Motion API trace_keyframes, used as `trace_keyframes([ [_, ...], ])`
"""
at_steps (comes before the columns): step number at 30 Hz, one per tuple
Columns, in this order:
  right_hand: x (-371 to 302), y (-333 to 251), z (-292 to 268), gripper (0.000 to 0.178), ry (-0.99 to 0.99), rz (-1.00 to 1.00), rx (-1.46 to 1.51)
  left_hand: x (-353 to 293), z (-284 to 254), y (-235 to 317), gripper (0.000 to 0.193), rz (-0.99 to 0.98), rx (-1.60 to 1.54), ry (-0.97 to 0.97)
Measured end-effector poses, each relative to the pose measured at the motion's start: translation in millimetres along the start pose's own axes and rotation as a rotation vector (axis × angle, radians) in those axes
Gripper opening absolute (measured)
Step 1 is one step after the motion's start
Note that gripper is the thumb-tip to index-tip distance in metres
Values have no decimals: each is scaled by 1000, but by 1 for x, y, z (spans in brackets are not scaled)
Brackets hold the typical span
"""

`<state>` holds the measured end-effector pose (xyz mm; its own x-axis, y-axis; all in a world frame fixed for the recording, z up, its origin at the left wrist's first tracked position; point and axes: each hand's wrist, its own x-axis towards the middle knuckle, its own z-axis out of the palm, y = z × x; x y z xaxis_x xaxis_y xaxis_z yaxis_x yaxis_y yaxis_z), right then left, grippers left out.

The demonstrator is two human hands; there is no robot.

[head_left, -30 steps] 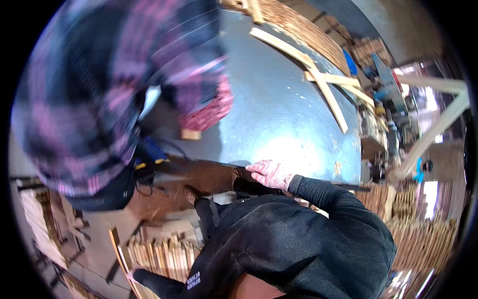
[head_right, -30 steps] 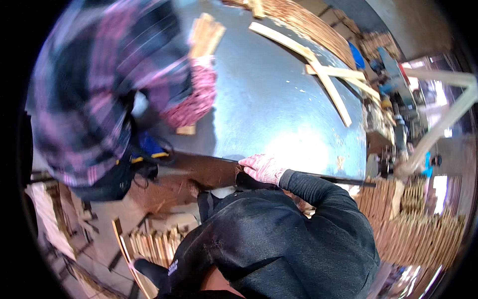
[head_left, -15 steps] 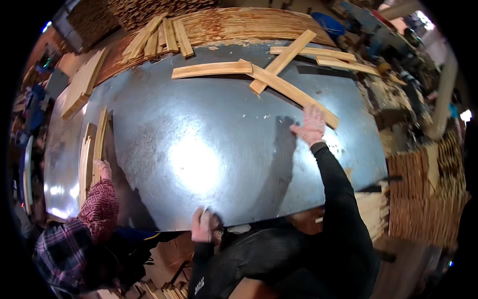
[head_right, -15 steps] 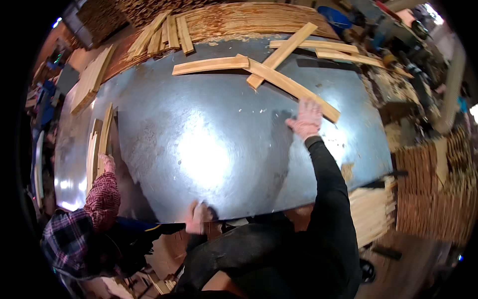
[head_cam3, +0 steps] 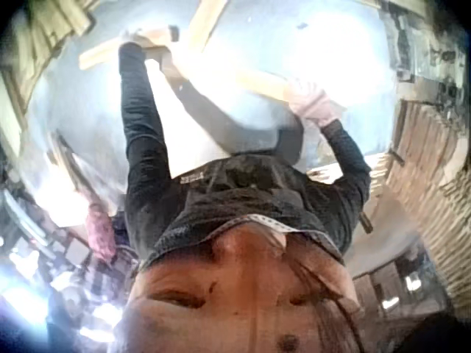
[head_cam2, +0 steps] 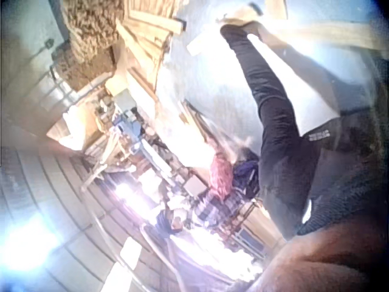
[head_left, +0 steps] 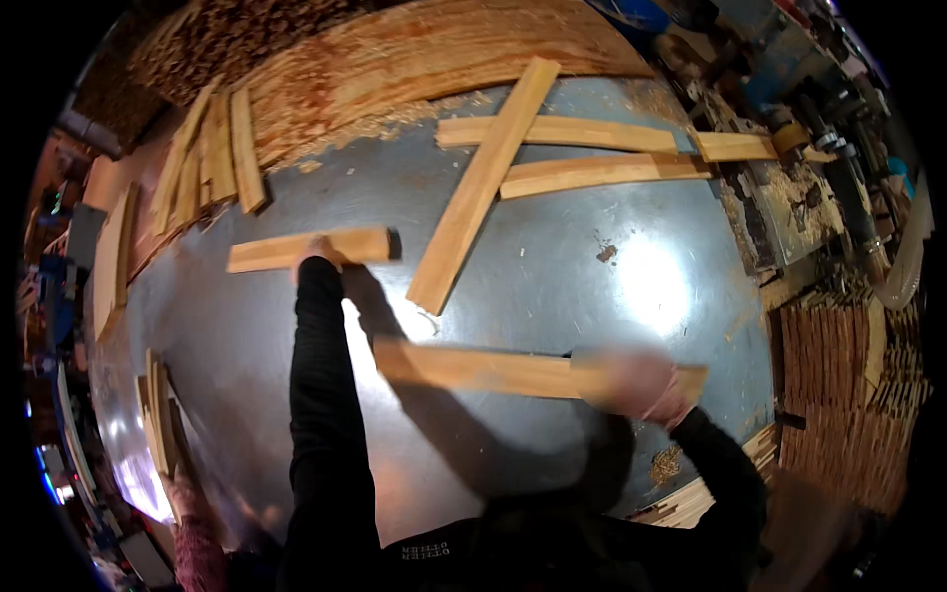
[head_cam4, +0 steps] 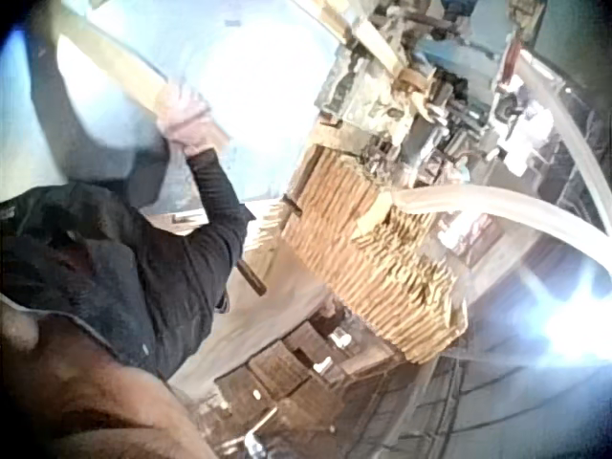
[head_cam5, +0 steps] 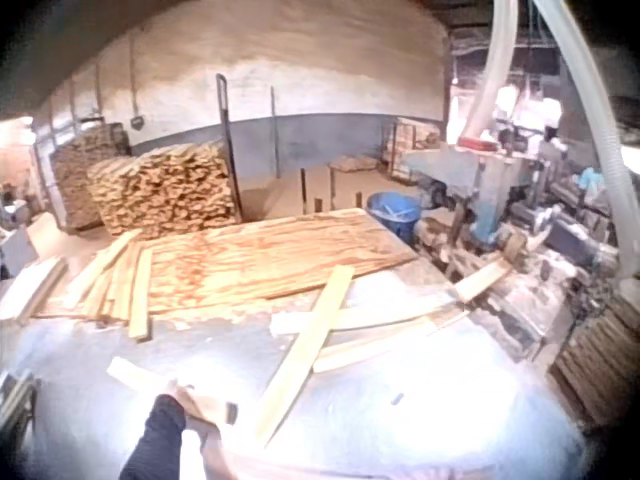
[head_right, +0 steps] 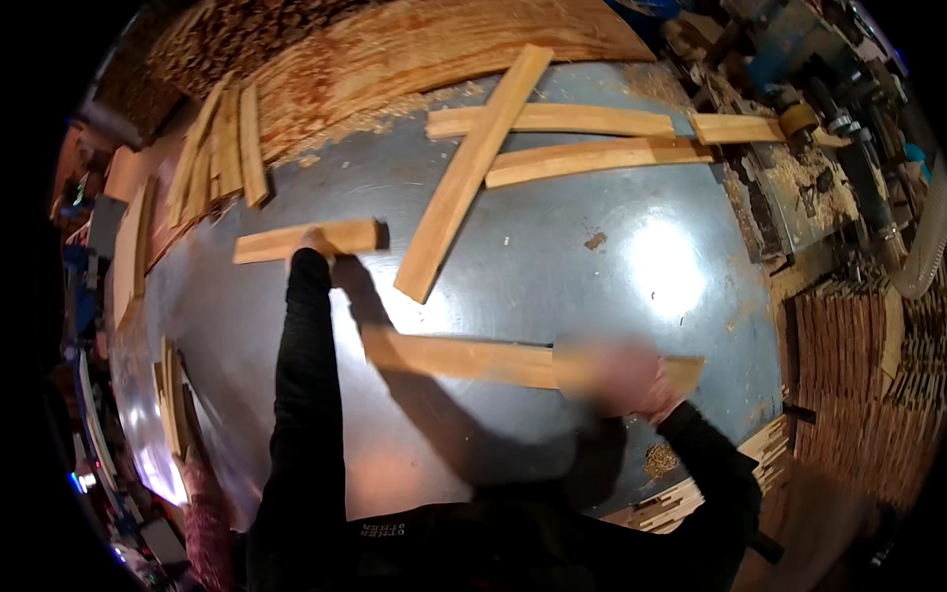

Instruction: The person repeatedly picks up wooden planks from a large metal table, briefly inspects them, and places them into a growing stack. The person handles the planks one at a time or in small groups, continuously moving them from scattered positions on the table to a consolidated pile.

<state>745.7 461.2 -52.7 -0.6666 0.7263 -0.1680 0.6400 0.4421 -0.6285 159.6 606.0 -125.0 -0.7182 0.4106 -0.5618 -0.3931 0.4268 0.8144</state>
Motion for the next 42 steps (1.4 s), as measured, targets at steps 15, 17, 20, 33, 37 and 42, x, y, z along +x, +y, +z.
trace_keyframes([
  [15, 159, 64, -90, 81, 313, -47, -584, -68, 64, 11, 69, 436, 490, -612],
  [17, 128, 53, -57, 77, 250, 149, -412, -60, 59, -8, 69, 767, 826, -502],
  [20, 77, 57, -19, 77, 383, 413, 235, -120, 79, -17, 74, 665, 1144, -324],
  [33, 255, 69, -190, 97, 111, 395, -629, -180, 11, -49, 86, 666, 1346, -202],
  [37, 261, 32, -157, 102, -58, 139, -849, -216, -93, -85, 89, 585, 1333, -49],
  [42, 239, -45, -89, 98, -230, -74, -818, -235, -235, -171, 97, 544, 1282, 178],
])
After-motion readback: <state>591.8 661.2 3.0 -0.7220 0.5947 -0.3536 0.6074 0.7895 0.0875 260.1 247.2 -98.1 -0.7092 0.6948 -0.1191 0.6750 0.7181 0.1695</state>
